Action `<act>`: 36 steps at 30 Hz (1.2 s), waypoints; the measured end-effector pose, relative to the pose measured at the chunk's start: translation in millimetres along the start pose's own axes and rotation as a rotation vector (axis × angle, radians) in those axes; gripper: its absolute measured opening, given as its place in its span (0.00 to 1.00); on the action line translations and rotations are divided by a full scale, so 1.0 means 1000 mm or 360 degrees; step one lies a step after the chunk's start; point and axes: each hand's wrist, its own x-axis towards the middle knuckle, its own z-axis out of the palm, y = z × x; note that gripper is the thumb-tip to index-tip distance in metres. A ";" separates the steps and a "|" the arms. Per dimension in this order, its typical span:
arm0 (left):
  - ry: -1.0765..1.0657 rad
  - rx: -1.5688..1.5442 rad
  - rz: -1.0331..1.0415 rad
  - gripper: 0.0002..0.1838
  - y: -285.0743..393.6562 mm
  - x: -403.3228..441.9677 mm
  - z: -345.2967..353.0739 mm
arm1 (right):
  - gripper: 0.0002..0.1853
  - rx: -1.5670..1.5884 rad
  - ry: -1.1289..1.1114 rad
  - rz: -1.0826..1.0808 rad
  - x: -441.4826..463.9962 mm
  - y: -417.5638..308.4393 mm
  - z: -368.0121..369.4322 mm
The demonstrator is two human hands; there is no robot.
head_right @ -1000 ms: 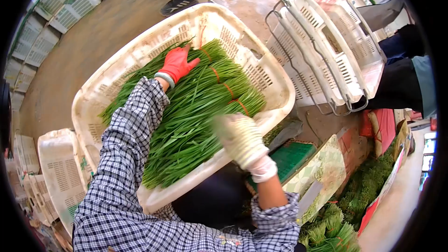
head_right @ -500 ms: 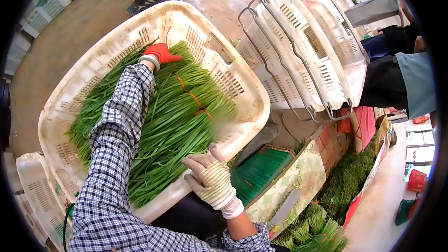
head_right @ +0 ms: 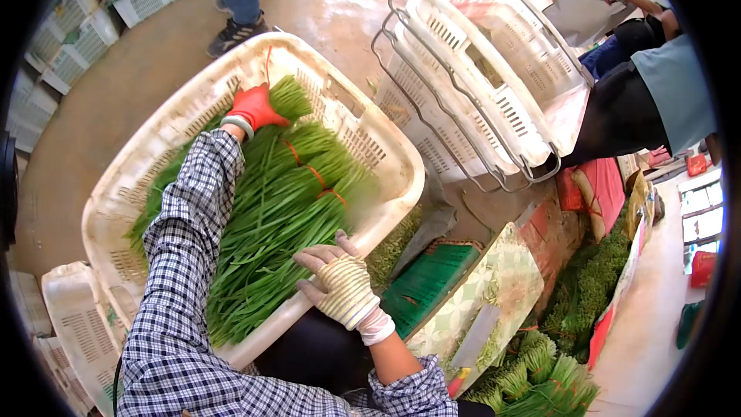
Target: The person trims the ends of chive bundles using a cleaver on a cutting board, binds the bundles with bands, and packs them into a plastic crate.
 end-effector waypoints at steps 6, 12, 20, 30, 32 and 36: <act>0.0753 -0.0502 0.0136 0.48 -0.006 -0.086 -0.141 | 0.23 -0.0143 0.0026 -0.0027 -0.006 -0.002 0.000; 0.1558 -0.1700 0.0527 0.34 -0.038 -0.215 -0.272 | 0.30 0.0881 0.0188 0.0291 -0.011 0.018 0.017; 0.1435 -0.3308 0.0647 0.20 -0.007 -0.311 -0.317 | 0.21 0.0312 0.1330 -0.0382 -0.056 -0.156 -0.117; 0.0230 -0.3970 0.0295 0.21 0.119 -0.335 -0.205 | 0.12 -0.0688 0.0882 -0.0282 -0.142 -0.208 -0.177; -0.0024 -0.4016 0.0215 0.21 0.137 -0.336 -0.181 | 0.14 -0.0341 0.1021 -0.0122 -0.152 -0.178 -0.184; -0.0473 -0.4039 0.0108 0.21 0.176 -0.353 -0.164 | 0.18 -0.0421 0.0958 0.0103 -0.191 -0.152 -0.199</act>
